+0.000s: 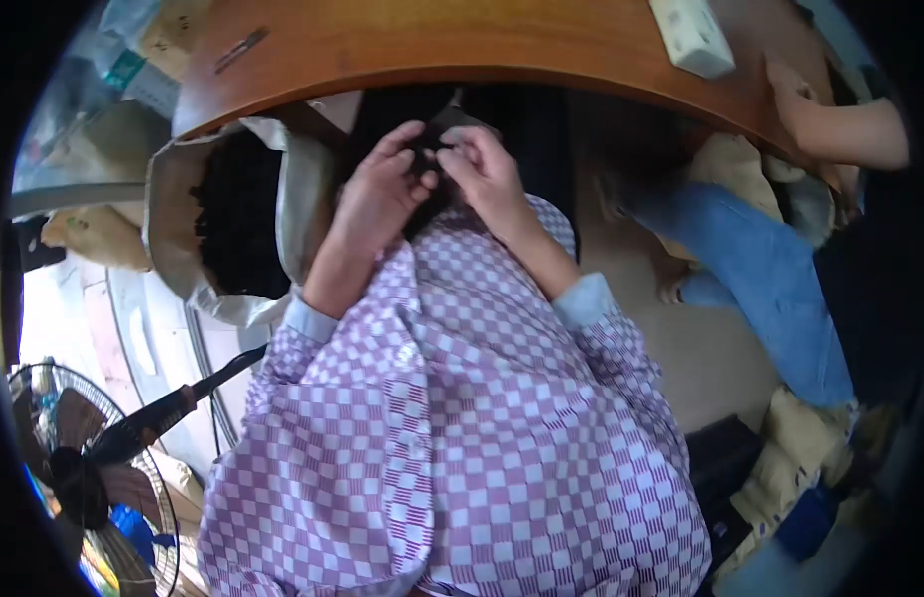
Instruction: Assembling small black plastic components at a mechanical workstation.
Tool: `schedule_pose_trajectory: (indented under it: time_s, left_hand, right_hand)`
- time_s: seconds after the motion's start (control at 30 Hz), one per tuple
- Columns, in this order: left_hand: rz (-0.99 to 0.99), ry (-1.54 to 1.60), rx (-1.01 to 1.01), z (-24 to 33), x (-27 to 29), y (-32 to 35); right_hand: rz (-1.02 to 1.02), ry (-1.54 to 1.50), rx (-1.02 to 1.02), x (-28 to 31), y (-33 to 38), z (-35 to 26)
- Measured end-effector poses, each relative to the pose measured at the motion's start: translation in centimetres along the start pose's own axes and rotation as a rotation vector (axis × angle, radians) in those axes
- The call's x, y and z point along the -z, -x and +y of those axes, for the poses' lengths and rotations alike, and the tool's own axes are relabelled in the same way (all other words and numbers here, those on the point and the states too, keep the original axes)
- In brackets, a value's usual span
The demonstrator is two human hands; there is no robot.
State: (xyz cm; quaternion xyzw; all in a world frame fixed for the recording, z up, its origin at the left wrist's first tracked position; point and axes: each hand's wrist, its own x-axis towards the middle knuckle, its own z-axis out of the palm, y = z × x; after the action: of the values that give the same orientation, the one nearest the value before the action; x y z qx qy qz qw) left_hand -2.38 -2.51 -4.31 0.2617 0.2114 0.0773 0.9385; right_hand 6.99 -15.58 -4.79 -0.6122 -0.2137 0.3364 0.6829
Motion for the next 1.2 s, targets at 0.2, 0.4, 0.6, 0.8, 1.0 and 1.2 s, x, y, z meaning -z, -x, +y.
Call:
schedule_pose_trajectory:
  time_s: [0.2,0.4,0.6,0.8,1.0,1.2]
  left_hand:
    - [-0.013,-0.061,-0.003,0.2,0.8,0.1]
    - [-0.125,-0.091,0.075,0.1,1.0,1.2]
    - [-0.280,-0.213,0.110,0.0,0.8,1.4]
    - [-0.121,-0.233,0.104,0.2,0.9,2.3]
    - [-0.243,-0.271,0.185,-0.5,-0.5,1.6]
    - [-0.142,-0.583,-0.028,0.7,0.3,2.2]
  right_hand:
    - [-0.060,-0.140,-0.058,-0.1,-0.2,0.4]
    - [-0.121,-0.182,-0.101,-0.1,-0.3,0.4]
    - [-0.216,-0.273,-0.262,0.4,0.3,-0.8]
    - [-0.332,-0.270,-0.340,-0.1,-0.1,-0.1]
    - [-0.217,-0.204,-0.347,1.7,1.2,-1.1]
    - [-0.154,0.071,-0.140,-0.3,0.2,-1.6]
